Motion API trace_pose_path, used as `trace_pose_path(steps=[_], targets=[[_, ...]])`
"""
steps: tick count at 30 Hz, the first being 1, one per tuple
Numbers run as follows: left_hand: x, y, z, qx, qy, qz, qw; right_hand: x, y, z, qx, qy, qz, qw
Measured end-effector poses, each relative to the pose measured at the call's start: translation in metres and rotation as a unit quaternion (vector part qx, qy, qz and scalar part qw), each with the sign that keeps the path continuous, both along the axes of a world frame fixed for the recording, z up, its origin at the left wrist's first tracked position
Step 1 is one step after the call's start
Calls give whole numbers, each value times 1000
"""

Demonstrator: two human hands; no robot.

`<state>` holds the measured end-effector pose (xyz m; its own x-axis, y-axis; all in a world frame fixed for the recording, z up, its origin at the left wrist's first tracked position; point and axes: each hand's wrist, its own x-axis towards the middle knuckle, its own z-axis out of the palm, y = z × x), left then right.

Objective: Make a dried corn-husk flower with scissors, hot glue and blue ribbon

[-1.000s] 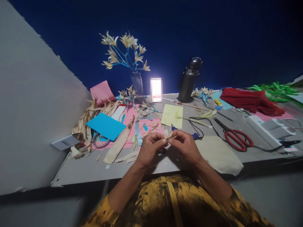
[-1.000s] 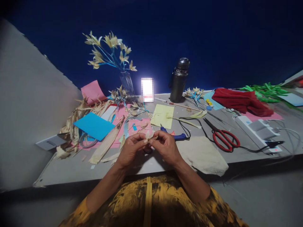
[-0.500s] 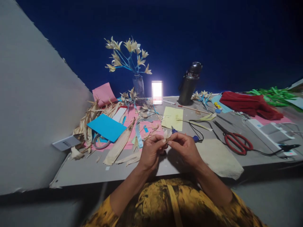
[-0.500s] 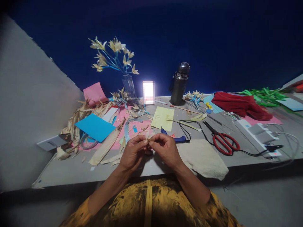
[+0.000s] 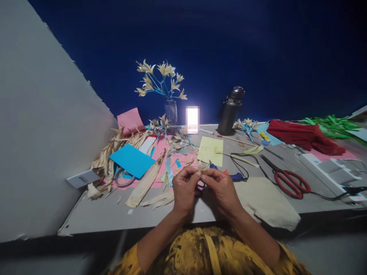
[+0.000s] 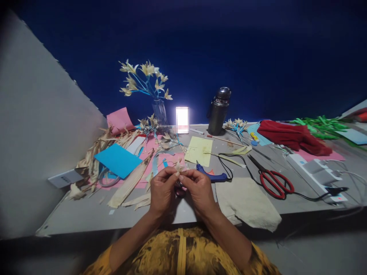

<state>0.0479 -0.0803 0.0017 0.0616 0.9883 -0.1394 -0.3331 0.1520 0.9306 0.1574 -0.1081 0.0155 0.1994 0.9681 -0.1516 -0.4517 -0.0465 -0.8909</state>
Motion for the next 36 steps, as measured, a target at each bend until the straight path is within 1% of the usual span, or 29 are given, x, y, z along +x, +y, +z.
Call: trace_pose_path(steps=[6,12,15,18,21,25,32,36], targets=[[1,0,0,-4,26,3,1000,-3,4,3,-21,31,4,999],[-1,3,6,-78,-54,-56,994,-2,4,2,-29,48,17,998],[-2,4,9,-85,-56,-73,992,-1,3,1,-35,53,28,998],[-3,4,8,-88,-55,-79,991,0,3,0,-37,43,25,998],[-4,4,4,-81,-49,-76,993,0,2,1,-38,39,30,998],[-6,3,0,-61,-27,-50,997,0,0,2,-53,60,35,996],[-7,3,6,-26,0,-25,999,-3,-1,0,-47,71,33,996],[-6,3,9,-25,-1,-3,1000,-4,0,-4,-38,34,32,998]])
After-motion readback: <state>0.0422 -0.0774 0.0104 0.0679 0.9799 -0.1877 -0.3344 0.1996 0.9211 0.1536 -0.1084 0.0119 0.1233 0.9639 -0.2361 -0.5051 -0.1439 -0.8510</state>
